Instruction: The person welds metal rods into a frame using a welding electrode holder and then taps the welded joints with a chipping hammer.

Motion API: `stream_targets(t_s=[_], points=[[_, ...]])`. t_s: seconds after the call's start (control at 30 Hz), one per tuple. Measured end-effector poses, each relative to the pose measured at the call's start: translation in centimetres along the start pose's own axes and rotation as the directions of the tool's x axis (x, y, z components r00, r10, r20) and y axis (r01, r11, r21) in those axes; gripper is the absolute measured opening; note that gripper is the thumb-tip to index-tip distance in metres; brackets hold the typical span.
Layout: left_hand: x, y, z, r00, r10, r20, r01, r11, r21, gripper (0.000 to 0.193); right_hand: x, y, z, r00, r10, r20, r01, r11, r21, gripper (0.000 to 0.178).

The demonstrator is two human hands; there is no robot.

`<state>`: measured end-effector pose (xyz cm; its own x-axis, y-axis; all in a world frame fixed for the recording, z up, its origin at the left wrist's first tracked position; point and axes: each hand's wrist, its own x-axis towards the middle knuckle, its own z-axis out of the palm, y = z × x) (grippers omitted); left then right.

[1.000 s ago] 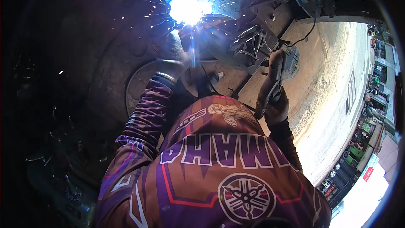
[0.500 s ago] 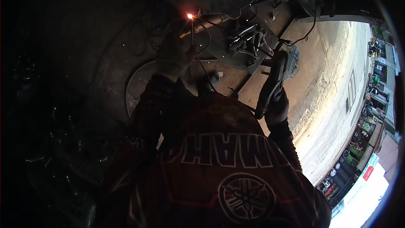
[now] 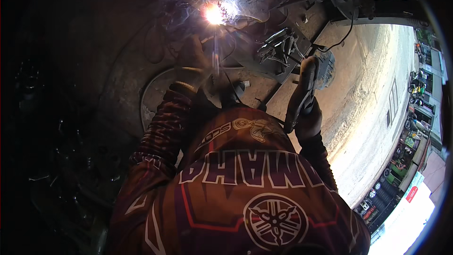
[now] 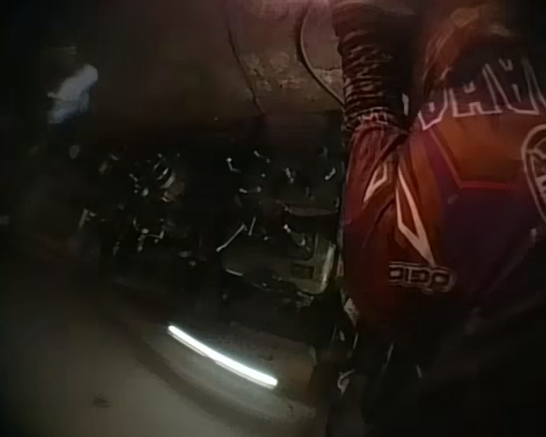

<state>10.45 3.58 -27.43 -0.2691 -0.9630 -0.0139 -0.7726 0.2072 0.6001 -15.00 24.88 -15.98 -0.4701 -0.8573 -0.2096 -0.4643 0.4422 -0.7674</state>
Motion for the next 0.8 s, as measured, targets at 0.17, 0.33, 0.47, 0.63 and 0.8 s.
stream_targets(t_s=[0.17, 0.33, 0.47, 0.63, 0.8], points=[[-0.1, 0.2, -0.3, 0.983, 0.113, -0.148, -0.118, 0.993, -0.020, 0.069, -0.1, -0.2, 0.0, 0.999, 0.047, 0.002, -0.047, 0.999, -0.005, 0.022], [-0.8, 0.0, 0.3, 0.961, 0.201, -0.190, -0.201, 0.979, 0.015, 0.069, 0.0, 0.5, -0.3, 0.997, -0.065, 0.050, 0.061, 0.995, 0.075, 0.023], [-0.7, 0.0, 0.3, 0.853, 0.449, -0.265, -0.391, 0.887, 0.246, 0.069, 0.1, 1.8, -0.1, 0.999, 0.051, 0.019, -0.054, 0.946, 0.318, 0.027], [2.6, 0.7, 1.5, 0.811, 0.504, -0.298, -0.406, 0.851, 0.333, 0.069, 2.7, 0.6, -1.2, 0.998, -0.068, -0.004, 0.068, 0.997, 0.045, 0.032], [3.0, 2.1, 1.2, 0.973, 0.179, -0.146, -0.209, 0.952, -0.224, 0.071, 3.2, 1.0, -1.2, 0.999, 0.010, -0.030, -0.010, 1.000, 0.020, 0.029]])
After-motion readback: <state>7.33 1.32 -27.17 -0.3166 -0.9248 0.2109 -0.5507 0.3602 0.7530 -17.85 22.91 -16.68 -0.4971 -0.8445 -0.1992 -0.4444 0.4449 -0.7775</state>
